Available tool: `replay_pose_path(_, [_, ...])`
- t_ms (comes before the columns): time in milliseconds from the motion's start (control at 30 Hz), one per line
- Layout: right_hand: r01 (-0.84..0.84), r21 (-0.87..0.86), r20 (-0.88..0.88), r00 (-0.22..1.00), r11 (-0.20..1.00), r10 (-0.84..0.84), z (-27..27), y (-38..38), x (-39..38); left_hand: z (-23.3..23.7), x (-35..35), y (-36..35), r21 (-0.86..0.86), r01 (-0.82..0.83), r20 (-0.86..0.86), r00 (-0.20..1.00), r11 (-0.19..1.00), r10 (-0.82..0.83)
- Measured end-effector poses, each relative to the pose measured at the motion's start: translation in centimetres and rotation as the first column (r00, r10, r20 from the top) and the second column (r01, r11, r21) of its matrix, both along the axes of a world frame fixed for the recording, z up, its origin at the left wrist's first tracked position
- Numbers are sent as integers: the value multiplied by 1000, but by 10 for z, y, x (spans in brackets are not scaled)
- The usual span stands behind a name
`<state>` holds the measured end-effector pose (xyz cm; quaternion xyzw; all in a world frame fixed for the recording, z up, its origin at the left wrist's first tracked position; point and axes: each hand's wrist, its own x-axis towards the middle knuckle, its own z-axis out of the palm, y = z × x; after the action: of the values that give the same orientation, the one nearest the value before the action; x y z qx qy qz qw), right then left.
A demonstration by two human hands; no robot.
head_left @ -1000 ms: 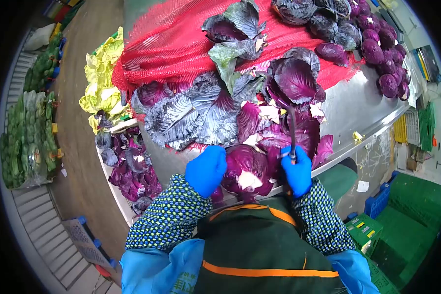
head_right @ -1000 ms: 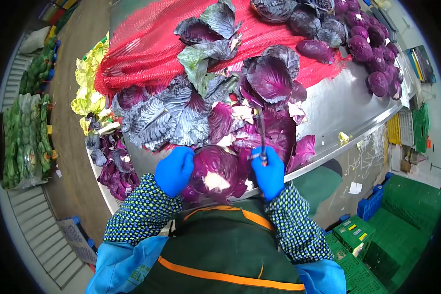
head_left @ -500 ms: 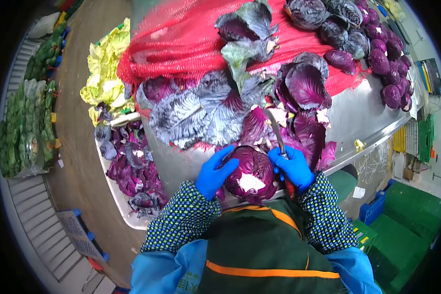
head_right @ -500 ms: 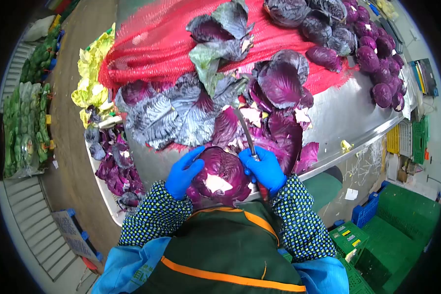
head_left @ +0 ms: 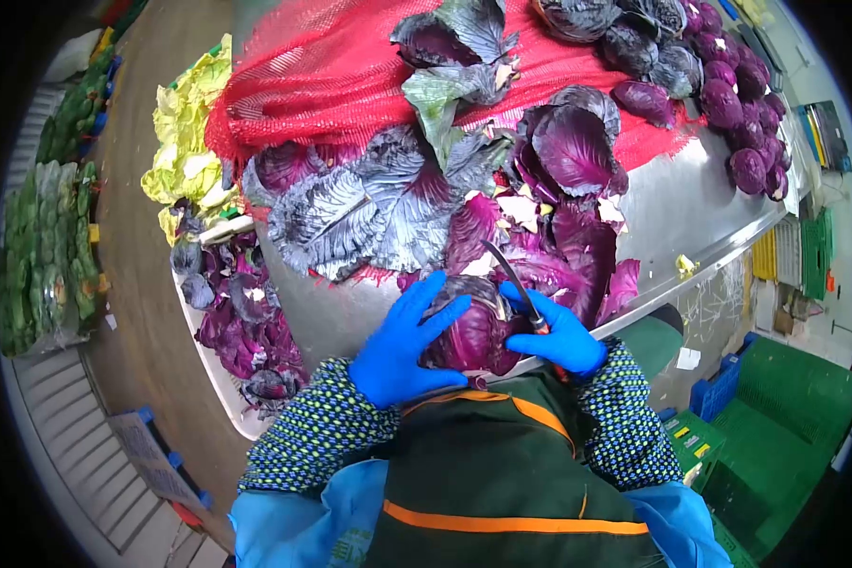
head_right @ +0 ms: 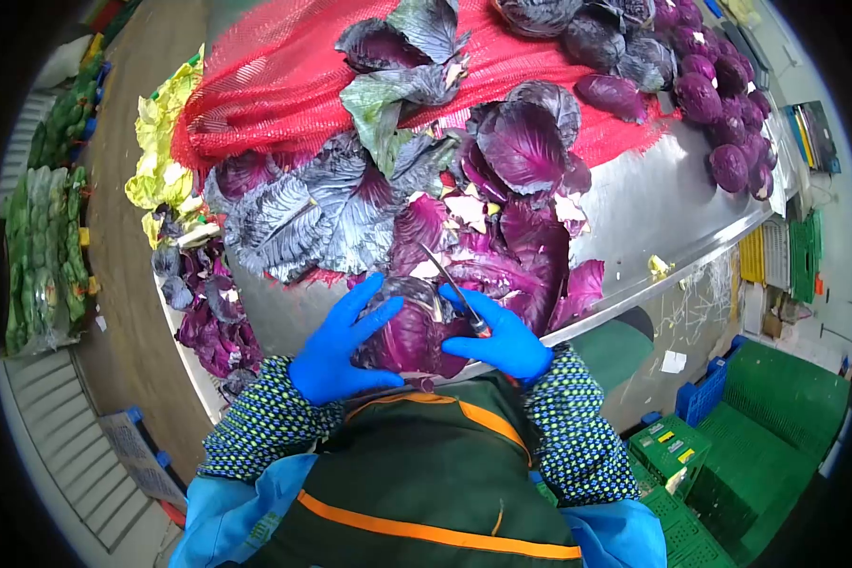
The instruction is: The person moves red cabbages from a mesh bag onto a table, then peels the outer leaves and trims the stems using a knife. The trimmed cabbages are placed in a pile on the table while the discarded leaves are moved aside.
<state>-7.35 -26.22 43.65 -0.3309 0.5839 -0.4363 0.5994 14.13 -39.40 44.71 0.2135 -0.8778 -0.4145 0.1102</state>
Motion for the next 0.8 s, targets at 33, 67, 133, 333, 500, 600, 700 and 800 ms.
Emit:
replay_pose_path(33, [3, -8, -1, 1000, 1000, -3, -4, -3, -1, -2, 2, -8, 96, 39, -15, 999, 995, -37])
replay_pose_path(67, [29, 75, 111, 993, 997, -37, -10, -8, -4, -5, 4, -18, 192, 77, -32, 997, 978, -72])
replay_pose_path(133, [-14, 114, 187, 982, 993, -7, -18, -21, -15, -16, 2, -40, 216, 108, -62, 993, 970, -97])
replay_pose_path(333, [-81, -59, -195, 978, 995, 68, -18, -35, -6, -26, -20, -57, 733, -502, 312, 848, 459, 429])
replay_pose_path(500, [298, 14, -359, 892, 955, -273, -37, -52, -11, -1, -13, -38, 315, -368, -91, 906, 875, 413])
replay_pose_path(600, [362, -88, -308, 876, 928, -371, -42, -75, -19, 35, -8, -42, -164, 346, 71, 938, 924, -339])
replay_pose_path(700, [683, 57, -79, 730, 728, -679, -1, -111, -51, 3, -7, -30, -65, 497, 209, 855, 865, -475])
replay_pose_path(800, [592, -186, -326, 716, 784, -617, 23, -118, -89, -5, -8, -11, 13, 166, 15, 986, 986, -166])
